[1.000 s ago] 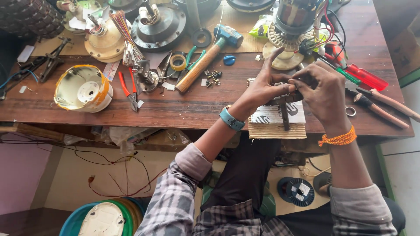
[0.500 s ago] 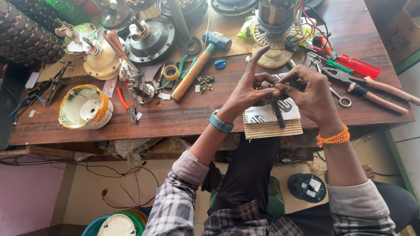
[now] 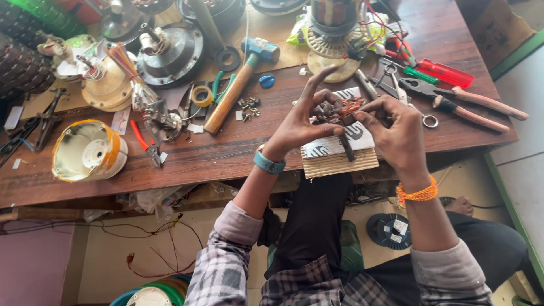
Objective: The person sits at a workbench and winds copper wire by hand around the slots of a small electric motor armature, rotating the armature as they go and pressing the wire into place. They continue winding and repositioning the wire around the armature throughout the clip.
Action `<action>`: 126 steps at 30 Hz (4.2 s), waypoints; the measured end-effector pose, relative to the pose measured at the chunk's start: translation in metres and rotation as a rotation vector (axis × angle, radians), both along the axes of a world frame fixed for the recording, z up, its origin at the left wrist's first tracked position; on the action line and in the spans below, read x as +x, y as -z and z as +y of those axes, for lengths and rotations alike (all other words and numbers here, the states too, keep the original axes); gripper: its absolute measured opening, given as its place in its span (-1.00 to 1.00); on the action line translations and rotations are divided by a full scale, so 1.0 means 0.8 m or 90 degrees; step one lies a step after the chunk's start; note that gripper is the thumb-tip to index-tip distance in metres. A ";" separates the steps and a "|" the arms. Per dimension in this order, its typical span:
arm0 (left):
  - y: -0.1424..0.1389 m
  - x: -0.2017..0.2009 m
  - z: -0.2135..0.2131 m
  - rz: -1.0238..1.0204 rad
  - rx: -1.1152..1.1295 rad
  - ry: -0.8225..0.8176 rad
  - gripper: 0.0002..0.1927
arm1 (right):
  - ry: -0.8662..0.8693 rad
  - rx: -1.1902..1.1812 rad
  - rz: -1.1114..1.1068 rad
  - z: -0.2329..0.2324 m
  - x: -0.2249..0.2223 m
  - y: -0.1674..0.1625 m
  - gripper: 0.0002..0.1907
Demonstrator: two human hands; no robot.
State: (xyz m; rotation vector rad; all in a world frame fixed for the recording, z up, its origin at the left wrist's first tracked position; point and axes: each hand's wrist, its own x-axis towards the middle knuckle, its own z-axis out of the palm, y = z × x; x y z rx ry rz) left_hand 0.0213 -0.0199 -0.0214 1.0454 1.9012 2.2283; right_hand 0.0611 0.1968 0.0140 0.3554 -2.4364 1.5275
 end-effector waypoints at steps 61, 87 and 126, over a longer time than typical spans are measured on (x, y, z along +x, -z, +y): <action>0.029 0.004 0.000 0.266 -0.249 -0.267 -0.54 | -0.006 0.102 0.200 0.006 -0.014 0.012 -0.90; 0.023 -0.029 -0.021 -0.020 0.023 0.031 0.00 | -0.036 0.061 0.208 -0.037 0.014 0.013 -0.83; 0.013 0.022 0.007 0.372 -0.361 -0.394 -0.56 | -0.042 0.137 0.314 0.001 -0.041 0.015 -0.75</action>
